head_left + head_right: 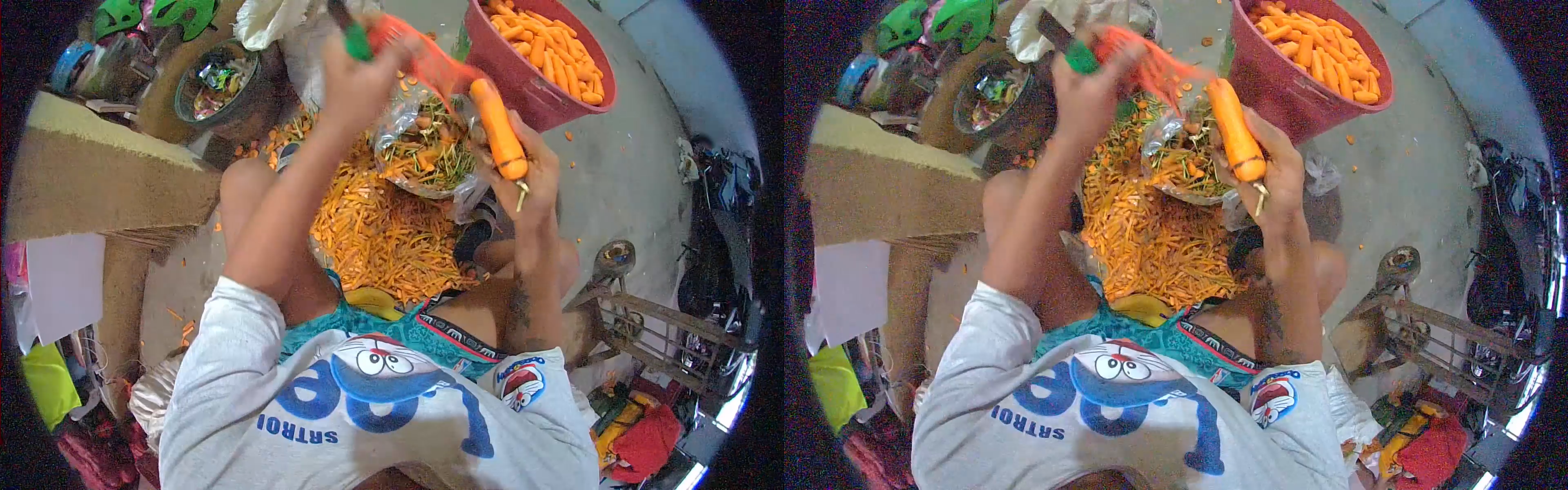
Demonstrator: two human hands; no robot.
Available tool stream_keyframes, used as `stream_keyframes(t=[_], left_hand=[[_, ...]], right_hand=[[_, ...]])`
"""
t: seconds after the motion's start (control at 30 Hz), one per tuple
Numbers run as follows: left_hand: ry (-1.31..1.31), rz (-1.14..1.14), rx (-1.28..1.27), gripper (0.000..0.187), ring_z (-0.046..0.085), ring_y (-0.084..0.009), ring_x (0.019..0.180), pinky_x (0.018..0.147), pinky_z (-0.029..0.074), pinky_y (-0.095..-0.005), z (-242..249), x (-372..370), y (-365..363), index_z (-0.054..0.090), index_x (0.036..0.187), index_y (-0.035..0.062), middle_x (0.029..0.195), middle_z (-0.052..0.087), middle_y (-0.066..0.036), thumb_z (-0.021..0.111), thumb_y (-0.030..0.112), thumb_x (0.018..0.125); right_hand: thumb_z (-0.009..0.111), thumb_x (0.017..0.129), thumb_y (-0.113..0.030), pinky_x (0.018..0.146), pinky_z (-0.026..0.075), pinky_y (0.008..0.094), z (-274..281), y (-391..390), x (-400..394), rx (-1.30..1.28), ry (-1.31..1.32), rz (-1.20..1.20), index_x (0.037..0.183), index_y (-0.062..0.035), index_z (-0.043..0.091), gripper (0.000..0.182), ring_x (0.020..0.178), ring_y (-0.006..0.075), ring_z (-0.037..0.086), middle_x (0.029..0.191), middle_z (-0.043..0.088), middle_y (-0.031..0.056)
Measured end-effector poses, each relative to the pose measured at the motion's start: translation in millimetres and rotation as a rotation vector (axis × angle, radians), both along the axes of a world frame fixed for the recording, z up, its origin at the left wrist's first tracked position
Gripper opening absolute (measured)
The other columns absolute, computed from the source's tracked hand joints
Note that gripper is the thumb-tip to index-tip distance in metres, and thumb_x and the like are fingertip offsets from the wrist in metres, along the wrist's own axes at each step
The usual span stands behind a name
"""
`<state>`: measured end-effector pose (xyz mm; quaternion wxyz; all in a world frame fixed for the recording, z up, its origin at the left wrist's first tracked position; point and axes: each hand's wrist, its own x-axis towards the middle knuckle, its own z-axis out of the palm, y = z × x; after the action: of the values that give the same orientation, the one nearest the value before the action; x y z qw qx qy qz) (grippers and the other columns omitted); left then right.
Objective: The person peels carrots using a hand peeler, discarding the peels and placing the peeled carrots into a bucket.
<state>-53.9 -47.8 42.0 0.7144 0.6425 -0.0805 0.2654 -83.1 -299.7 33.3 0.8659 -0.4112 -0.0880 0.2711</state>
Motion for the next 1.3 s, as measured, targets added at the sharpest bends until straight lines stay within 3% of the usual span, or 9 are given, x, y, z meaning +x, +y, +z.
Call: stream_keyframes(t=[0.13,0.3,0.4,0.47,0.57,0.7,0.8,0.9,1.3], left_hand=[[-0.23,-0.056,0.272,0.015,0.064,-0.0082,0.071,0.063,0.05,-0.0246,-2.2,-17.6,-31.7,0.069,0.1,0.0027,0.08,0.068,0.001,0.078,0.012,0.091],[0.042,0.167,0.118,0.017,0.067,-0.0106,0.08,0.071,0.054,-0.0306,-7.7,25.6,25.9,0.069,0.103,0.0008,0.081,0.071,-0.002,0.077,0.011,0.092],[-0.002,0.141,0.359,0.021,0.073,-0.0245,0.081,0.075,0.056,-0.0402,-5.3,7.0,8.2,0.067,0.105,-0.0014,0.085,0.074,-0.015,0.075,0.011,0.09],[0.033,0.073,0.925,0.026,0.072,-0.0403,0.078,0.072,0.057,-0.0481,-5.0,-14.1,-10.8,0.064,0.104,-0.0017,0.082,0.072,-0.021,0.071,0.014,0.084],[0.231,-0.146,0.909,0.033,0.064,-0.0524,0.095,0.083,0.052,-0.0548,9.0,-29.2,-27.5,0.063,0.108,-0.0048,0.096,0.067,-0.032,0.065,0.006,0.077],[0.212,-0.256,0.996,0.03,0.067,-0.0499,0.093,0.085,0.054,-0.0552,-13.3,-18.5,-27.8,0.063,0.105,-0.0063,0.095,0.069,-0.031,0.064,0.008,0.079],[0.49,-0.243,1.296,0.03,0.069,-0.0477,0.093,0.086,0.054,-0.0534,-22.7,-0.6,-10.9,0.064,0.105,-0.0062,0.096,0.07,-0.03,0.064,0.012,0.082],[0.472,-0.242,1.185,0.032,0.071,-0.0454,0.091,0.082,0.055,-0.0529,-14.9,-2.6,0.3,0.066,0.103,-0.0042,0.091,0.071,-0.028,0.069,0.021,0.084],[0.271,0.057,1.162,0.036,0.068,-0.0468,0.091,0.08,0.054,-0.0563,-9.7,-15.8,-20.6,0.06,0.114,0.001,0.094,0.071,-0.026,0.068,0.018,0.083]], right_hand=[[0.053,0.105,-0.03,0.066,0.048,0.0247,27.6,19.5,-16.6,-0.265,0.094,-0.317,0.135,0.0072,0.055,0.048,0.074,0.0131,0.059,0.095,0.064,0.0076],[0.056,0.103,-0.03,0.068,0.05,0.0239,6.0,2.1,-12.4,-0.171,-0.117,-0.1,0.133,0.0069,0.059,0.047,0.078,0.0126,0.064,0.1,0.069,0.0082],[0.062,0.101,-0.028,0.073,0.052,0.0256,12.6,6.3,-10.9,-0.25,-0.208,-0.178,0.123,0.0058,0.067,0.041,0.084,0.0124,0.068,0.098,0.073,0.008],[0.069,0.099,-0.023,0.075,0.049,0.0254,14.3,4.7,-10.0,-0.619,-0.388,-0.314,0.113,0.0039,0.074,0.031,0.084,0.0116,0.065,0.092,0.073,0.007],[0.074,0.096,-0.019,0.075,0.048,0.0247,9.6,9.0,-10.4,-0.864,-0.579,-0.492,0.1,0.003,0.077,0.022,0.084,0.0102,0.063,0.087,0.072,0.0057],[0.073,0.097,-0.018,0.075,0.048,0.0263,13.9,2.2,-10.1,-1.063,-0.98,-0.447,0.094,0.0042,0.076,0.022,0.085,0.0103,0.063,0.088,0.072,0.006],[0.073,0.097,-0.018,0.08,0.052,0.0295,8.3,3.7,-5.3,-0.83,-0.862,-0.452,0.098,0.0046,0.074,0.023,0.089,0.0144,0.067,0.091,0.072,0.0072],[0.068,0.101,-0.017,0.086,0.057,0.0337,3.6,0.9,0.1,-0.058,-0.32,-0.564,0.127,0.0041,0.062,0.034,0.094,0.0213,0.07,0.108,0.072,0.0127],[0.049,0.109,-0.043,0.065,0.045,0.0275,-8.8,8.1,2.7,0.04,0.125,-0.021,0.129,-0.0031,0.057,0.045,0.078,0.013,0.054,0.092,0.058,0.0042]])
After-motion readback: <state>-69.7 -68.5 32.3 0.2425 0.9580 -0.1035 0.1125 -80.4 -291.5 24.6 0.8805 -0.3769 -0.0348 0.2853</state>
